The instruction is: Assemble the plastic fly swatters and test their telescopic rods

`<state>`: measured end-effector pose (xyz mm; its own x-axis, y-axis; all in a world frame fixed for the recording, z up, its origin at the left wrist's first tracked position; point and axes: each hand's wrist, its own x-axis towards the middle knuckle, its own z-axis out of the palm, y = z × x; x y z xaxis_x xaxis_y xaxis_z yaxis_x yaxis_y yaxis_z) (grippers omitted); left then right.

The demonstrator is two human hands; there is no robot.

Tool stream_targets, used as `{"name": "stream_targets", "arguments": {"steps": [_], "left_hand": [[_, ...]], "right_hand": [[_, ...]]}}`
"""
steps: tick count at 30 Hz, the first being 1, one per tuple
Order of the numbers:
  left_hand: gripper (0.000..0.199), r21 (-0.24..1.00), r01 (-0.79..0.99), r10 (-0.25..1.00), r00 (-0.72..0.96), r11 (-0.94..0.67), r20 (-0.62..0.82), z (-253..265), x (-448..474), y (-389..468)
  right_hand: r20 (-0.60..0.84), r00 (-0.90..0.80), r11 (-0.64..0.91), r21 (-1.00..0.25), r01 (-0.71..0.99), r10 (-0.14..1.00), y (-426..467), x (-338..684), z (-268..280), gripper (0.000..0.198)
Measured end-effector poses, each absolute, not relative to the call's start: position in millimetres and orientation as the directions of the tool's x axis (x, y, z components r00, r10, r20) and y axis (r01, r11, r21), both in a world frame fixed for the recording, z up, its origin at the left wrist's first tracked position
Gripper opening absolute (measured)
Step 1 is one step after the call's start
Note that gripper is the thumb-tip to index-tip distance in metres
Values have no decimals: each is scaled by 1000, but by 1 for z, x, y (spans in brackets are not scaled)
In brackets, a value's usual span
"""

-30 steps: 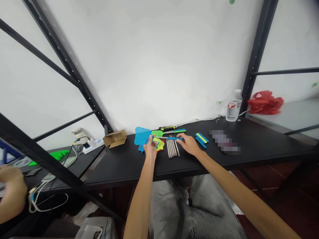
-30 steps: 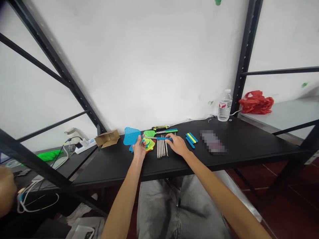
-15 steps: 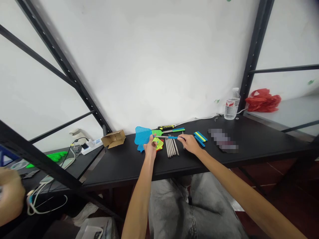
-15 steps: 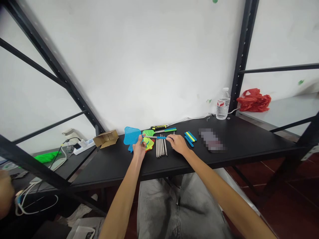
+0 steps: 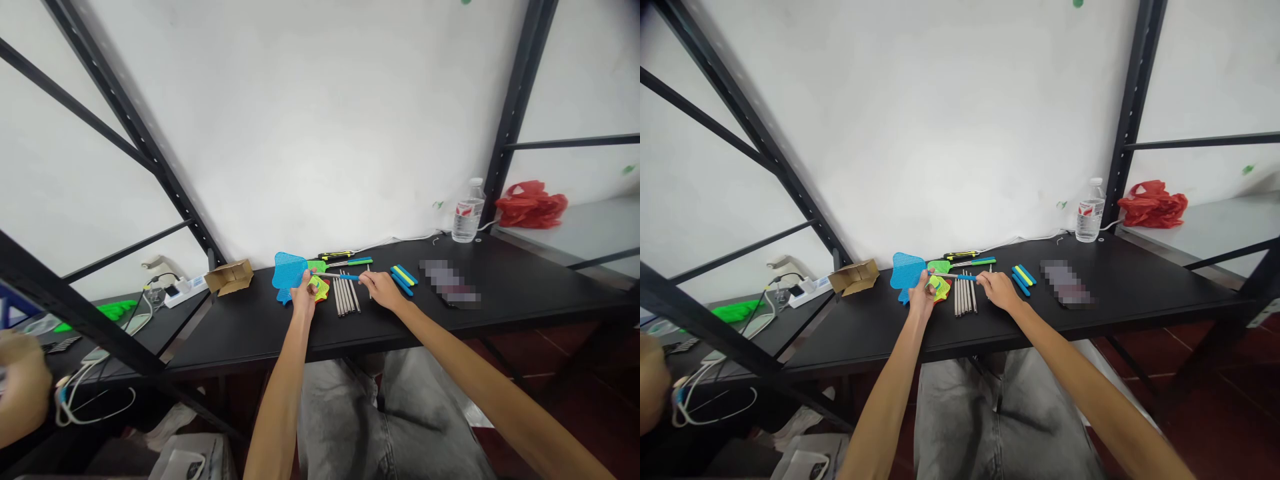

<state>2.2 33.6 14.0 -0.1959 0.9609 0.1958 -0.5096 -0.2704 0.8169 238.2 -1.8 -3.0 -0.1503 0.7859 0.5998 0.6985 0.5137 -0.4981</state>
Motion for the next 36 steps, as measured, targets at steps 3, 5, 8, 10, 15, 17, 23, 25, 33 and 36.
{"name": "stream_targets", "arguments": {"steps": [3, 5, 8, 10, 15, 17, 23, 25, 33, 36], "left_hand": [[39, 808, -504, 945, -269, -304, 187, 16, 2, 32], [37, 799, -501, 928, -323, -333, 184, 17, 2, 31], [37, 807, -468, 909, -370, -360, 191, 16, 1, 31], [39, 839, -392, 895, -386, -378, 223, 14, 1, 29], [45, 902, -66, 869, -305, -427, 389, 14, -16, 21], [42, 888, 155, 844, -276, -433, 459, 14, -29, 16], [38, 431, 847, 801, -10, -311, 598, 8, -55, 5], [45, 332, 903, 826, 43, -274, 562, 3, -55, 5], [48, 283, 927, 894, 105, -247, 435, -6, -52, 8], [48, 285, 926, 893, 102, -245, 438, -6, -52, 7]], "right_hand": [[606, -162, 519, -478, 709, 779, -5, 234, 0, 41], [620, -164, 525, -460, 716, 767, -8, 230, 1, 35], [642, -156, 523, -434, 734, 750, -12, 227, 3, 33], [657, -137, 511, -420, 749, 741, -12, 227, 4, 32], [679, 4, 417, -455, 787, 734, 4, 232, 9, 34], [668, 70, 352, -474, 807, 740, 17, 234, 12, 32], [511, 153, 122, -465, 877, 846, 59, 234, 16, 31], [469, 136, 101, -446, 889, 873, 69, 232, 13, 29], [405, 107, 65, -387, 920, 908, 95, 234, 9, 30], [382, 128, 31, -384, 923, 915, 101, 237, 6, 30]]}}
